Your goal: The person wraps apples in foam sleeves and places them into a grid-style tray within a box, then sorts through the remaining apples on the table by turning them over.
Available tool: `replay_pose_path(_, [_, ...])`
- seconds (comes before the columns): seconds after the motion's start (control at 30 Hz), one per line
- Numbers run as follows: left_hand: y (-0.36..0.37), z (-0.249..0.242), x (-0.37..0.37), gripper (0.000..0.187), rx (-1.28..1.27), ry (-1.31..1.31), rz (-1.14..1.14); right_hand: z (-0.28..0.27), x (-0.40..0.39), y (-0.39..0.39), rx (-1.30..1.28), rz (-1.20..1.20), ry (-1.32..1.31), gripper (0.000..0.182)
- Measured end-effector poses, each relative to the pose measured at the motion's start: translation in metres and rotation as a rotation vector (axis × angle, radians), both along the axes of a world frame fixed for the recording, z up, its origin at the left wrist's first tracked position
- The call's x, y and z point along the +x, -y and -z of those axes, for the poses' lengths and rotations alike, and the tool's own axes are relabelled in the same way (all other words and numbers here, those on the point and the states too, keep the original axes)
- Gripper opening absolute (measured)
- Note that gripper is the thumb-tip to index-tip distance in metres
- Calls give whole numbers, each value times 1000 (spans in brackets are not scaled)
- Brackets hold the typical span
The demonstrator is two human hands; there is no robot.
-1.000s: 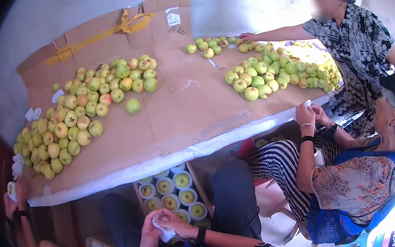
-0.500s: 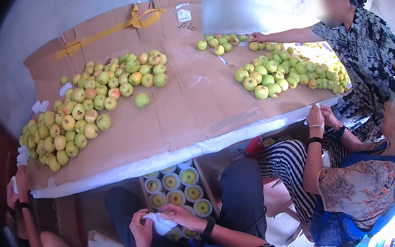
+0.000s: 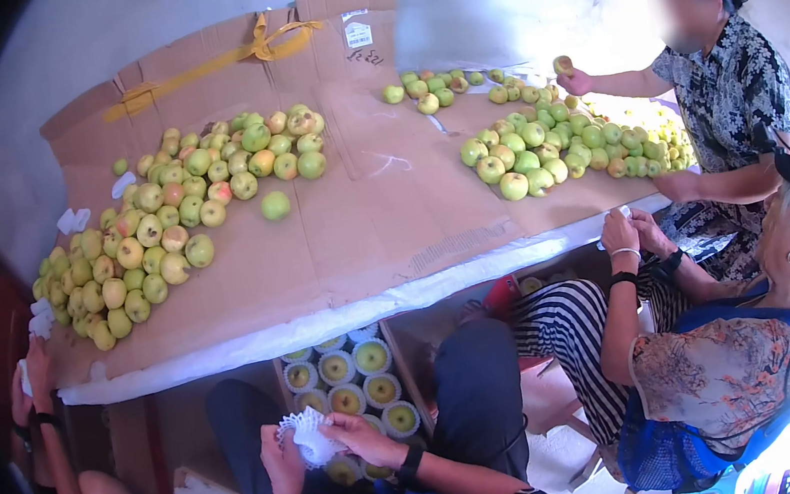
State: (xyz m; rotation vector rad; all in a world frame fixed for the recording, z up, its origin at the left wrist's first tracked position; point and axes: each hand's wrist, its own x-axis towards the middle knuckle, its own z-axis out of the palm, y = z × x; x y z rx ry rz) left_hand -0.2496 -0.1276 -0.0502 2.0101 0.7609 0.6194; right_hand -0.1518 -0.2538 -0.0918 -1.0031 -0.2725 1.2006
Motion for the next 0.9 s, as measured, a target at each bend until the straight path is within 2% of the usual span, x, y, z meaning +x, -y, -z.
replay_pose_path(0.03, [-2,5,-1,8,5,-1,-4,1,0,0,5,-4,-1,23])
replay_pose_path(0.1, [-4,22,-5,8,-551,203,-83,2,0,0,-65,129,134,19])
replay_pose_path(0.13, [-5,24,-7,8,-548,202,-97,3,-1,-1,-63,116,129,19])
replay_pose_path(0.2, [-8,26,-7,9,-344,160,-43,3,0,-2,-167,267,493,22])
replay_pose_path(0.23, [-10,32,-9,9,-291,113,-19,-7,2,-1,-256,245,575,23])
replay_pose_path(0.27, [-7,16,-6,9,-288,113,-20,1,5,-3,-253,245,574,23])
replay_pose_path(0.33, [5,-17,-3,12,-623,141,-17,9,13,-4,-203,375,504,24])
replay_pose_path(0.37, [7,-19,-4,12,-626,138,-19,5,19,2,-244,367,623,22])
replay_pose_path(0.4, [8,-20,-4,19,-398,133,-42,1,19,2,-248,368,621,22])
replay_pose_path(0.43, [9,-21,-2,27,-168,129,-59,-6,20,2,-302,379,732,22])
replay_pose_path(0.47, [10,-25,0,27,-175,133,-41,-13,21,4,-365,399,847,23])
replay_pose_path(0.5, [15,-28,1,29,-304,90,51,-21,15,3,-289,425,874,23])
replay_pose_path(0.53, [21,-27,4,32,-435,43,150,-17,12,2,-292,399,1060,23])
replay_pose_path(0.67, [32,-4,14,27,-736,243,292,-25,-5,4,-136,356,892,21])
replay_pose_path(0.7, [29,3,12,26,-722,216,289,-23,-10,-1,-92,340,807,20])
replay_pose_path(0.73, [24,18,8,26,-766,206,244,-23,-12,-3,-82,340,673,18])
replay_pose_path(0.8, [24,12,8,24,-747,187,241,-8,-12,-6,38,312,310,19])
replay_pose_path(0.87, [23,7,8,25,-736,201,227,-18,-8,-3,8,352,361,19])
replay_pose_path(0.9, [21,2,7,25,-826,185,185,-22,-6,-2,-28,398,413,18])
